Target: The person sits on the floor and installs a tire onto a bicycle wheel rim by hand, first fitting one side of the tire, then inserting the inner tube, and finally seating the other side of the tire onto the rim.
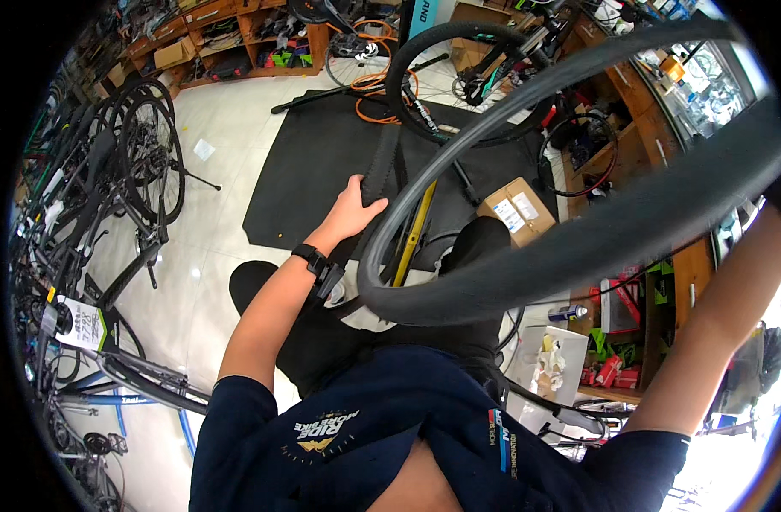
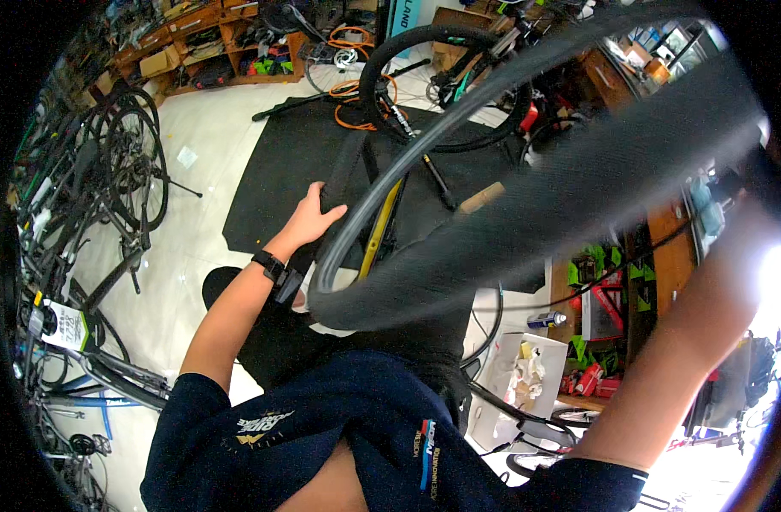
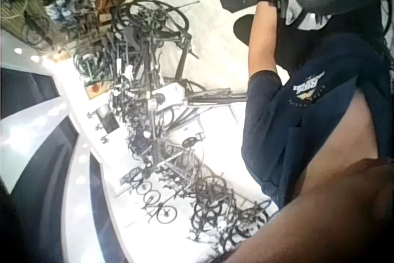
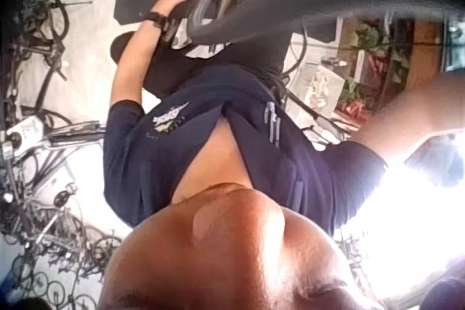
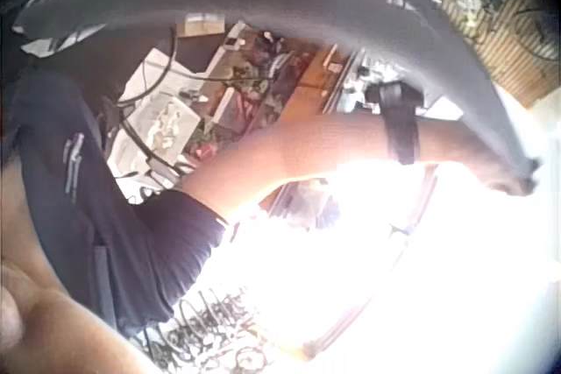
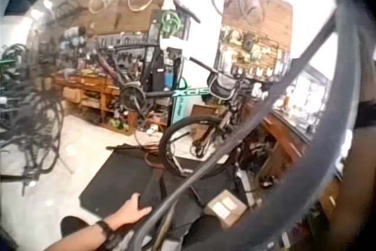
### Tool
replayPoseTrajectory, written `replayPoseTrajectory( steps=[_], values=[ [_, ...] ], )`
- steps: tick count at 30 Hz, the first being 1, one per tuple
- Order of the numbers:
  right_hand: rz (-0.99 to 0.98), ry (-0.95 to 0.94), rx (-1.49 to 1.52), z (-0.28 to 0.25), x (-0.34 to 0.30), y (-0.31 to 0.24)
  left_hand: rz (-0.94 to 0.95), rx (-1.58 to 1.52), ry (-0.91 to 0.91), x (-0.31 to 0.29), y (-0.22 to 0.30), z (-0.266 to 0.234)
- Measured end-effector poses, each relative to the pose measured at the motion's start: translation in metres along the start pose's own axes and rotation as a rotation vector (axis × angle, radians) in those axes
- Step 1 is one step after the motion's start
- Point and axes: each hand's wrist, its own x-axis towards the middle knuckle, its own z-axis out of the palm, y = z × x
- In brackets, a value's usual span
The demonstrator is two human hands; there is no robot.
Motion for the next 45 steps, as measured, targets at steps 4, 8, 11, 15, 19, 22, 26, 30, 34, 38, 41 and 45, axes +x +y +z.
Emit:
replayPoseTrajectory(
  steps=[4,8,11,15,19,22,26,30,34,38,41,45],
  values=[
    [0.230,0.082,-0.085,-0.099,0.005,0.006,0.051,-0.029,0.001,0.002,-0.003,0.003],
    [0.432,0.135,-0.103,-0.171,-0.007,0.031,0.105,0.248,0.105,0.002,-0.002,0.012],
    [0.602,0.139,-0.100,-0.196,-0.022,0.062,0.018,0.271,0.021,0.001,0.020,0.010],
    [0.859,0.100,-0.053,-0.200,-0.058,0.136,0.006,0.323,0.063,0.001,0.030,0.020],
    [1.088,0.089,-0.076,-0.185,-0.140,0.245,0.071,0.357,0.093,0.000,0.024,0.027],
    [1.137,0.176,-0.301,-0.170,-0.219,0.311,0.032,0.332,0.055,0.000,0.036,0.027],
    [1.269,0.125,-0.608,-0.136,-0.263,0.332,-0.017,0.349,0.083,-0.003,0.028,0.024],
    [1.591,0.009,-0.526,-0.146,-0.302,0.364,-0.059,0.337,0.075,0.001,0.033,0.026],
    [1.693,-0.052,-0.471,-0.169,-0.383,0.439,-0.074,0.300,0.058,0.008,0.037,0.030],
    [1.647,0.378,-0.355,-0.170,-0.477,0.492,-0.068,0.271,0.050,0.006,0.028,0.030],
    [1.711,0.585,-0.473,-0.118,-0.491,0.479,-0.065,0.316,0.059,0.003,0.028,0.028],
    [1.592,0.505,-0.388,-0.105,-0.501,0.458,-0.024,0.323,0.059,0.010,0.024,0.030]
  ],
)
